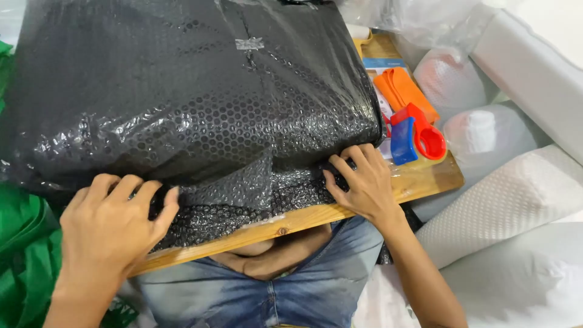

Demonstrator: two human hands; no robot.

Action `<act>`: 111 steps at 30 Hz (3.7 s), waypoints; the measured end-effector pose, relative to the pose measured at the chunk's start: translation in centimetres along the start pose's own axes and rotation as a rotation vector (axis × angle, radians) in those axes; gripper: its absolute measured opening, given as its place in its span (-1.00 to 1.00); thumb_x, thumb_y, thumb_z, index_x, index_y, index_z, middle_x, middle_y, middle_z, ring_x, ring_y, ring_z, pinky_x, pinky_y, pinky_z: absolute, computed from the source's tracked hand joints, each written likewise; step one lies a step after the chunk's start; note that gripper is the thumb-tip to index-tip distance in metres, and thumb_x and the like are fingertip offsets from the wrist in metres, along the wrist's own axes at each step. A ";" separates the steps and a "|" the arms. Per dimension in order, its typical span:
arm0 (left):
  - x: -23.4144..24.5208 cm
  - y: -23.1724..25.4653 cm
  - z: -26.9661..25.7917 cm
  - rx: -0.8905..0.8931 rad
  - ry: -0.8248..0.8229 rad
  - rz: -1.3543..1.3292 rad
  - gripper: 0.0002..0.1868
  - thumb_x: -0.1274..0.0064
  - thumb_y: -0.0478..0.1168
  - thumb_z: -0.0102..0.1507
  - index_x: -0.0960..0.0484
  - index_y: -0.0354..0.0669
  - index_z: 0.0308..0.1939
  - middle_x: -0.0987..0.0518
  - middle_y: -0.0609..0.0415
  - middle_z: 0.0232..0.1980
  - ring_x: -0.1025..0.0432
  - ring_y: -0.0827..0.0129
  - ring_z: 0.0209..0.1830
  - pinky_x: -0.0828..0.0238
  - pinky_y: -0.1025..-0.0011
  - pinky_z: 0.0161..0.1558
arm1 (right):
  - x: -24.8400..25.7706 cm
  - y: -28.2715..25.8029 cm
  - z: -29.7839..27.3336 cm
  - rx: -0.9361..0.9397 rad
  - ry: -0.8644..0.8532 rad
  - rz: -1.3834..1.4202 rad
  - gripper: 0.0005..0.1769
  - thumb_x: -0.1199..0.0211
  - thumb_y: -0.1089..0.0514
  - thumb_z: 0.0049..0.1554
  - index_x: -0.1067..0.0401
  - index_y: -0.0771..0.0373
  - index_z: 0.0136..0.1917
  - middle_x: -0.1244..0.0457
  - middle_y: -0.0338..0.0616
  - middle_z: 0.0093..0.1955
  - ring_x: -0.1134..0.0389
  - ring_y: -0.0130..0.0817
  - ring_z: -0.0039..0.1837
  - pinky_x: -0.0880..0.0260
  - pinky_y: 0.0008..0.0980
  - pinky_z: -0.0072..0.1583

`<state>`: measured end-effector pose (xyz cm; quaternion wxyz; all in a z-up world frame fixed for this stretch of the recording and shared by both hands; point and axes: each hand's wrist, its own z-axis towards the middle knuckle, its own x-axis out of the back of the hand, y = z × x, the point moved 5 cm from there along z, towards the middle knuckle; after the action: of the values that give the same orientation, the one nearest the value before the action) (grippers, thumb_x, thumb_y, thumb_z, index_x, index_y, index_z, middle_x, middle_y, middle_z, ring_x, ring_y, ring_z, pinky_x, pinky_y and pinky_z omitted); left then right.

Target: Unwrapping a foam pillow from black bubble wrap and wiping it down thoroughly with an orange cloth.

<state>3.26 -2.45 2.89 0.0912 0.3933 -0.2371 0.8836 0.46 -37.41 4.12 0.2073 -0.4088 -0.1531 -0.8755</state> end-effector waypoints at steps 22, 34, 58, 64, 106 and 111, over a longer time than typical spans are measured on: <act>-2.3 7.0 4.0 0.411 -0.399 0.153 0.11 0.22 0.88 0.06 -0.64 -0.20 -0.46 -0.55 -0.22 -0.37 -0.61 -0.11 -0.27 -0.54 0.17 -0.12 | -3.7 -1.8 -0.1 -0.386 0.139 -0.295 -0.19 -0.51 -0.53 -0.11 -0.14 0.11 -0.28 0.01 -0.18 -0.22 -0.19 -0.09 -0.12 -0.25 -0.23 -0.05; -2.6 7.3 4.4 0.428 -0.477 0.133 0.19 0.19 0.86 0.07 -0.71 -0.36 -0.37 -0.61 -0.44 -0.34 -0.60 -0.37 -0.13 -0.47 -0.18 0.00 | -2.2 -2.6 0.0 -0.319 0.080 -0.327 -0.26 -0.50 -0.54 -0.05 -0.28 0.10 -0.33 -0.13 -0.17 -0.28 -0.27 -0.09 -0.15 -0.27 -0.18 0.02; 2.7 5.4 -1.5 0.118 0.077 -0.341 -0.32 -0.09 0.40 0.25 -0.68 -0.22 -0.16 -0.63 -0.09 -0.23 -0.55 0.07 -0.14 -0.45 0.07 0.14 | -6.9 -7.3 5.7 0.293 0.235 0.030 -0.82 -0.14 0.12 0.34 -0.51 -0.16 -0.02 -0.30 -0.17 0.27 -0.17 -0.10 0.25 -0.16 -0.14 0.17; 0.9 6.6 -3.0 -0.094 0.108 -0.325 -0.73 0.02 -0.14 0.23 -0.66 -0.09 -0.06 -0.52 -0.01 -0.13 -0.42 0.08 -0.17 -0.38 0.05 -0.02 | -7.2 -7.3 5.7 0.325 0.246 0.039 -0.80 -0.11 0.07 0.37 -0.51 -0.19 -0.05 -0.31 -0.16 0.29 -0.17 -0.09 0.28 -0.15 -0.12 0.18; 0.3 1.6 2.8 -0.221 0.049 -0.402 -0.95 -0.26 -0.25 0.47 -0.72 0.04 -0.08 -0.73 0.25 0.30 -0.62 0.31 0.09 -0.53 0.33 0.07 | 0.1 4.2 -8.6 -0.747 0.156 0.423 -0.33 -0.31 0.29 0.12 -0.20 0.26 0.47 -0.16 0.03 0.45 -0.21 -0.10 0.50 -0.26 -0.16 0.47; 0.4 1.6 2.9 -0.250 0.012 -0.354 -0.94 -0.22 -0.19 0.44 -0.69 0.06 -0.02 -0.70 0.29 0.35 -0.60 0.35 0.11 -0.53 0.38 0.07 | -0.2 3.8 -8.4 -0.586 0.393 0.071 -0.28 -0.07 0.63 -0.23 -0.41 0.38 0.23 -0.11 0.13 0.22 -0.26 0.05 0.30 -0.44 -0.03 0.31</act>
<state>4.34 -5.25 4.29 0.2944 0.4093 -0.2716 0.8198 -3.10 -44.35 -0.85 0.1368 -0.2797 0.1618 -0.9364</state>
